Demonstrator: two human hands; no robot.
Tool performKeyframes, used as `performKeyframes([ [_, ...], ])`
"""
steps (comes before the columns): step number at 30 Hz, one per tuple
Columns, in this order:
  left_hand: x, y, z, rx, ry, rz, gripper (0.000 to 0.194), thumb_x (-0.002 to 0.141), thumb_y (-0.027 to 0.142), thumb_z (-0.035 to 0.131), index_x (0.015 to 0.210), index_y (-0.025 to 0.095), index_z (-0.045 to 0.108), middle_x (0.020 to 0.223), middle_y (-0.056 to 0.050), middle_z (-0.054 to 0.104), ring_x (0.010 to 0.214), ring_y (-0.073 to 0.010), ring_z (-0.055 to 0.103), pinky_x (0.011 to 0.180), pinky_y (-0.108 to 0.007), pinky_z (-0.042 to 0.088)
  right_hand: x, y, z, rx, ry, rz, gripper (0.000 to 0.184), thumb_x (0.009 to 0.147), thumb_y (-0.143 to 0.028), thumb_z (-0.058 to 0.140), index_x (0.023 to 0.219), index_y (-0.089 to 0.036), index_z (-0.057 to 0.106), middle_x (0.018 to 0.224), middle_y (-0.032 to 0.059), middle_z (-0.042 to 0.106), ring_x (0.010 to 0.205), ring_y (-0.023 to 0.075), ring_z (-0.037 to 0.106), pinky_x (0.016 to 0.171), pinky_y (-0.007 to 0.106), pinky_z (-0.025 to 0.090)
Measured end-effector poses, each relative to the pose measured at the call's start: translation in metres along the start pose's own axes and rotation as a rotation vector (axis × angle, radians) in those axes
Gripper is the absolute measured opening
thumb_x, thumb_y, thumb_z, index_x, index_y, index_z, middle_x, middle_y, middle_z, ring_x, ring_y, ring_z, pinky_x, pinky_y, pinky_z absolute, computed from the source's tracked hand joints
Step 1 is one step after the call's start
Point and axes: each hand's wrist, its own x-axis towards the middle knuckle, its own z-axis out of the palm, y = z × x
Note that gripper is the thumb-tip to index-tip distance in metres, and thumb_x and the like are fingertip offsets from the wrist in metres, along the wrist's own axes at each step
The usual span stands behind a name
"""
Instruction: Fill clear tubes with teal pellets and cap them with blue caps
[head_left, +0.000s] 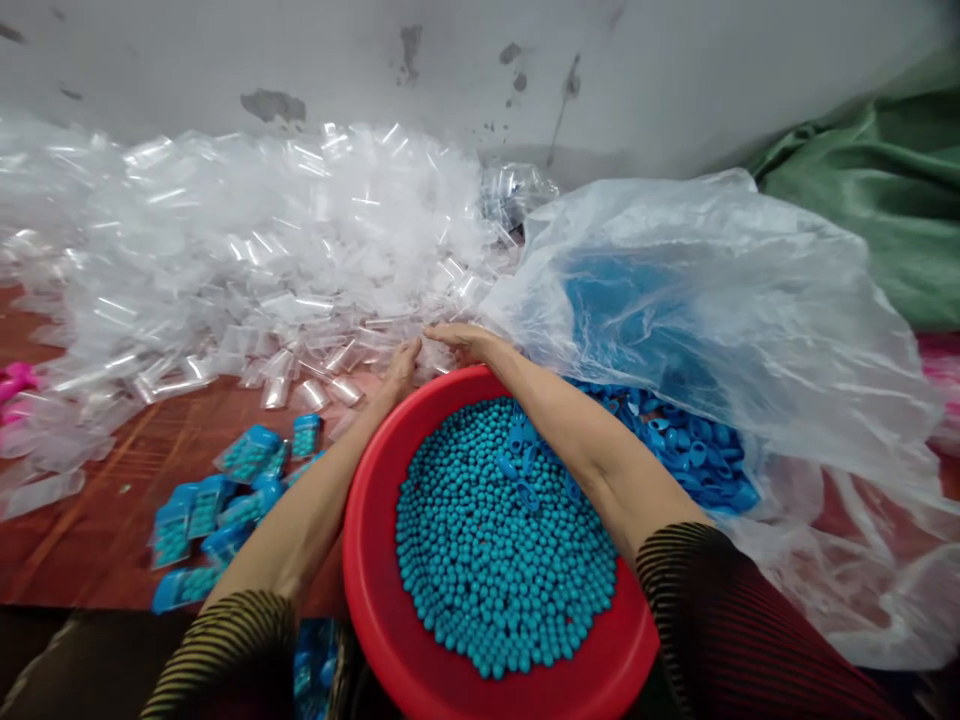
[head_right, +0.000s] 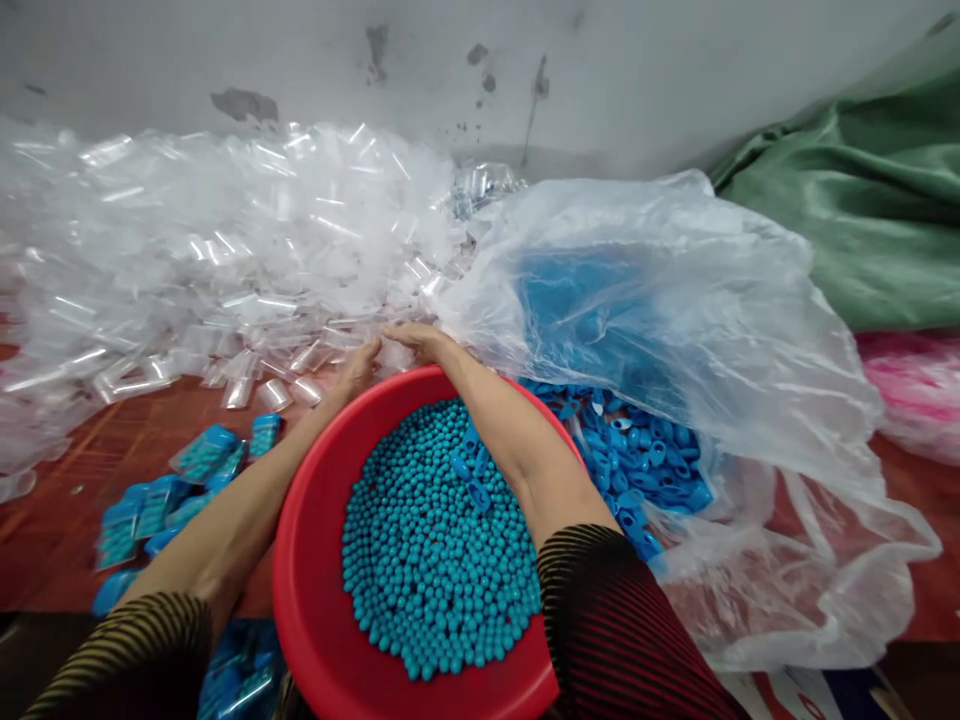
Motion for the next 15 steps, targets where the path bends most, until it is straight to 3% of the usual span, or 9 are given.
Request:
performKeyframes([
  [4, -0.010, 0.029, 0.000, -0.128, -0.006, -0.060, 0.037, 0.085, 0.042, 0.045, 0.114, 0.020, 0.051, 0.109, -0.011, 0.061, 0.085, -0.0206, 0.061, 0.061, -0.032, 0.053, -0.010, -0.012, 0.001, 0.096, 0.054, 0.113, 0.026, 0.087, -0.039, 0.050, 0.106, -0.021, 0.049, 0.108, 0.0079, 0.050, 0.080, 0.0157, 0.053, 0.061, 0.034, 0.054],
  [9, -0.038, 0.065, -0.009, -0.356, -0.100, 0.097, 0.044, 0.077, 0.044, 0.059, 0.114, 0.022, 0.051, 0.099, -0.006, 0.061, 0.067, -0.0155, 0.061, 0.048, -0.024, 0.050, -0.045, -0.028, -0.004, 0.307, -0.005, -0.105, 0.036, 0.086, -0.040, 0.053, 0.116, -0.027, 0.039, 0.094, 0.0013, 0.050, 0.066, 0.0106, 0.054, 0.051, 0.029, 0.054],
  [12, -0.067, 0.069, -0.008, -0.274, -0.086, 0.263, 0.050, 0.077, 0.045, 0.060, 0.120, 0.023, 0.048, 0.101, -0.005, 0.060, 0.074, -0.0159, 0.063, 0.053, -0.023, 0.051, -0.079, -0.025, -0.009, 0.366, -0.046, -0.222, 0.039, 0.083, -0.036, 0.058, 0.116, -0.024, 0.041, 0.093, 0.0008, 0.051, 0.067, 0.0100, 0.054, 0.053, 0.028, 0.055],
  [15, -0.100, 0.065, -0.007, -0.021, -0.037, 0.429, 0.047, 0.077, 0.042, 0.061, 0.118, 0.021, 0.051, 0.108, -0.006, 0.059, 0.095, -0.0212, 0.060, 0.071, -0.030, 0.053, -0.116, -0.010, -0.011, 0.367, -0.084, -0.238, 0.038, 0.080, -0.032, 0.060, 0.114, -0.024, 0.044, 0.093, 0.0007, 0.053, 0.074, 0.0118, 0.055, 0.056, 0.027, 0.056],
])
